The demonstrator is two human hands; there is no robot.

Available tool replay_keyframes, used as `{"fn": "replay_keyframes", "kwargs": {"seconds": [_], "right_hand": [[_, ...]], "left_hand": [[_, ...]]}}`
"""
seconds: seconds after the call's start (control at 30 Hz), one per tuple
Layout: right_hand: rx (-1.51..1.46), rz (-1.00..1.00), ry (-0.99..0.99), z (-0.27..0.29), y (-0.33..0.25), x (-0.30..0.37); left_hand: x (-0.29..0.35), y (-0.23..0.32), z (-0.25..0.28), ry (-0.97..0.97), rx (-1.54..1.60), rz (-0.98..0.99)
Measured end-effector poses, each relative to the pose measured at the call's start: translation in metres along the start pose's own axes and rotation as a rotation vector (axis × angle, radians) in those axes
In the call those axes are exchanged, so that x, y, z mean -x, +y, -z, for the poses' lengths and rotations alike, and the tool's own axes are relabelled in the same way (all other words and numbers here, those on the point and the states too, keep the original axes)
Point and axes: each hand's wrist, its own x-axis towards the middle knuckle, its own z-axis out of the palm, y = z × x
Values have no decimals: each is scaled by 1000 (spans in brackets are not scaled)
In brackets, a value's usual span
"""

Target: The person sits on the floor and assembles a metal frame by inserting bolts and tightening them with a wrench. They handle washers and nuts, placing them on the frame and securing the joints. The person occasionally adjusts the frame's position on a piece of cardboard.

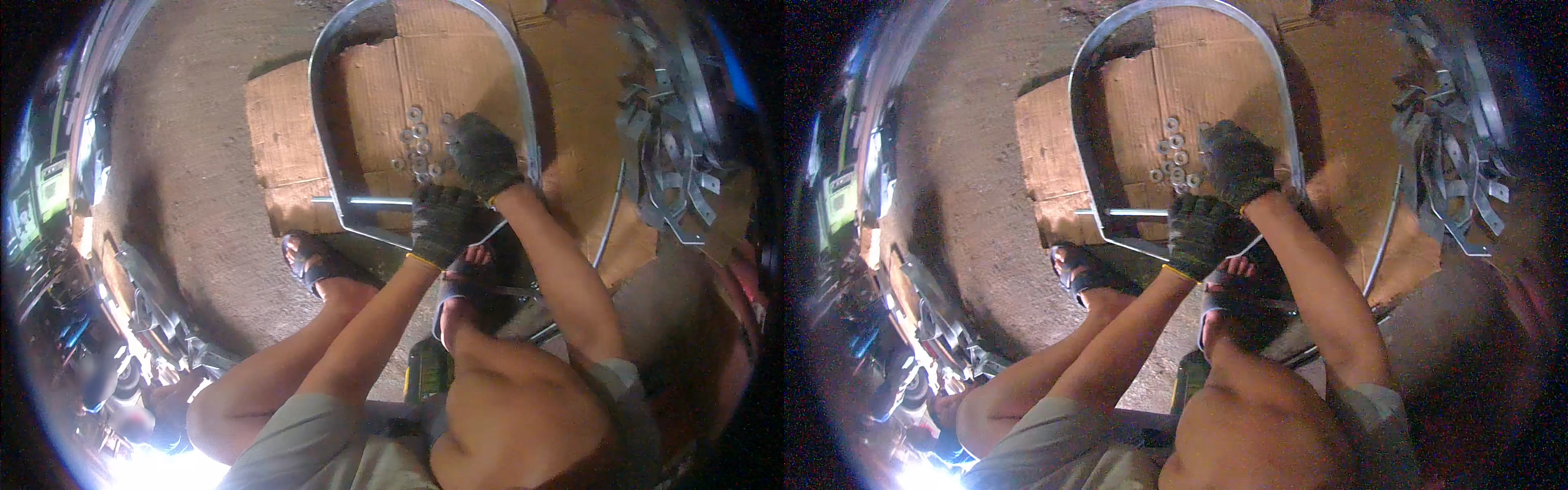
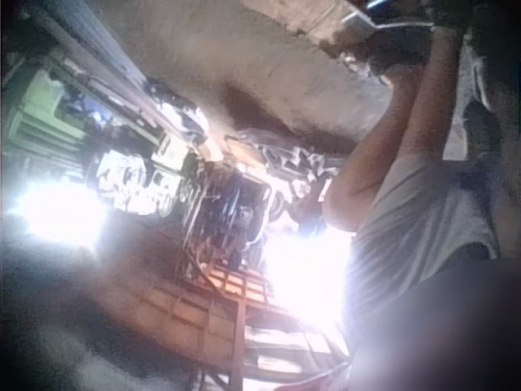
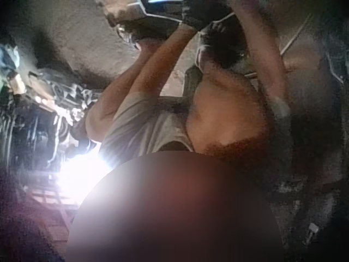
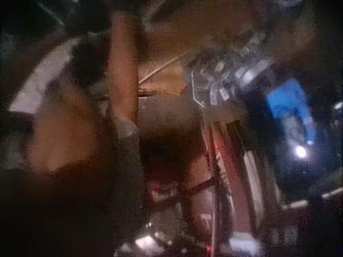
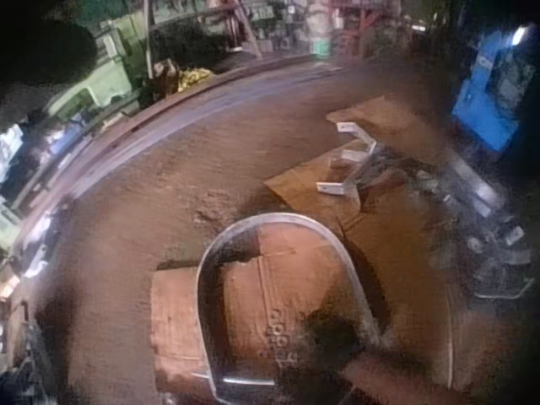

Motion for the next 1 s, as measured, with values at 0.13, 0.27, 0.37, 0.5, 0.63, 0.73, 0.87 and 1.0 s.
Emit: {"fn": "replay_keyframes", "kwargs": {"seconds": [0.13, 0.27, 0.37, 0.5, 0.63, 0.73, 0.87, 1.0], "right_hand": [[-783, -609, 13, 60, 1, 40], [-1527, -904, 275, 88, 0, 90], [-2300, -871, 354, 76, 3, 119], [-2721, -715, 294, 74, 0, 135], [-2531, -737, 361, 75, -3, 141], [-2571, -677, 313, 76, 1, 142], [-2584, -774, 298, 82, 3, 147], [-2510, -844, 331, 76, 6, 154]], "left_hand": [[1, -2, 5, -33, -21, 27], [-3, 2, 10, -97, -21, 85], [3, -4, 4, -89, 51, 73], [-1, 0, 8, 20, 81, 25], [-1, -1, 1, 29, 13, 16], [-1, -5, -1, -29, -41, 22], [-2, 1, 8, -89, 20, 43], [1, -5, 2, 35, 14, -10]]}}
